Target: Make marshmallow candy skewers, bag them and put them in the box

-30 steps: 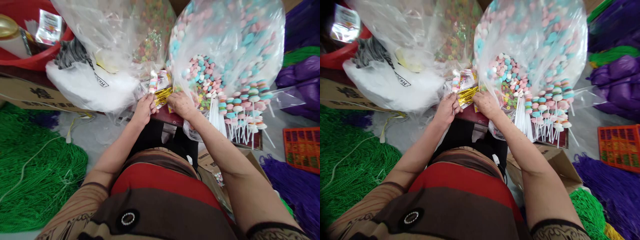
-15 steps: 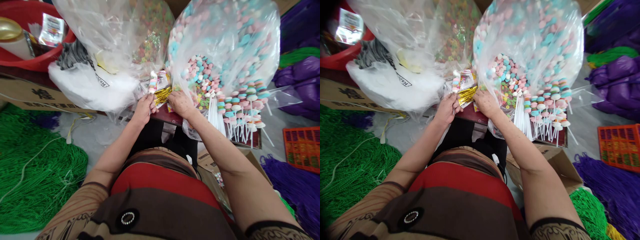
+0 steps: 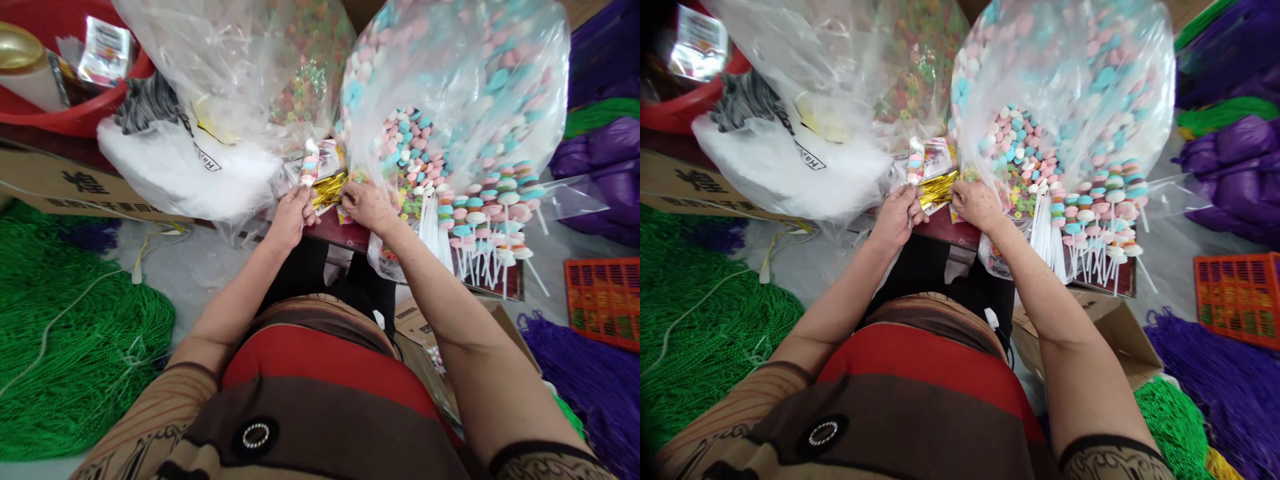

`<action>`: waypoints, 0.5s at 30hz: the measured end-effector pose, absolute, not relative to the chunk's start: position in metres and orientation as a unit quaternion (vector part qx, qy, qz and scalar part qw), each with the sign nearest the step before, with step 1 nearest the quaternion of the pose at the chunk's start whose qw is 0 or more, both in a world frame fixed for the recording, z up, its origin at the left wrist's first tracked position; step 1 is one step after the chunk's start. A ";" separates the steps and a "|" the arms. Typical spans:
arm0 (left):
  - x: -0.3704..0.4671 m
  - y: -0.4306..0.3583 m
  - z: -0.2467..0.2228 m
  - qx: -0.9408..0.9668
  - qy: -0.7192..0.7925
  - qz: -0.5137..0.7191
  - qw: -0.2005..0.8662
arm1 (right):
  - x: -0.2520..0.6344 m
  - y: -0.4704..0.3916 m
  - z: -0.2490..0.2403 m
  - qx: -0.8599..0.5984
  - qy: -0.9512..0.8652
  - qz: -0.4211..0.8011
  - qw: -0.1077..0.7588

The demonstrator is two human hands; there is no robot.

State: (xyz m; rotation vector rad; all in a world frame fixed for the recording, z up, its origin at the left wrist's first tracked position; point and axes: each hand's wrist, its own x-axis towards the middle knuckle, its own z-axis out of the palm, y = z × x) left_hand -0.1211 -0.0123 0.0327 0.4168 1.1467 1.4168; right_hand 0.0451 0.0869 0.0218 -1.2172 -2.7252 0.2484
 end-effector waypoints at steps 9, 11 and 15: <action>-0.120 -0.014 0.032 0.181 0.487 0.616 0.592 | 0.040 0.080 0.031 -0.492 -0.857 0.125 0.094; -0.120 -0.014 0.032 0.181 0.493 0.613 0.590 | 0.042 0.082 0.032 -0.493 -0.845 0.162 0.132; -0.121 -0.013 0.032 0.185 0.489 0.616 0.590 | 0.046 0.086 0.032 -0.474 -0.800 0.267 0.255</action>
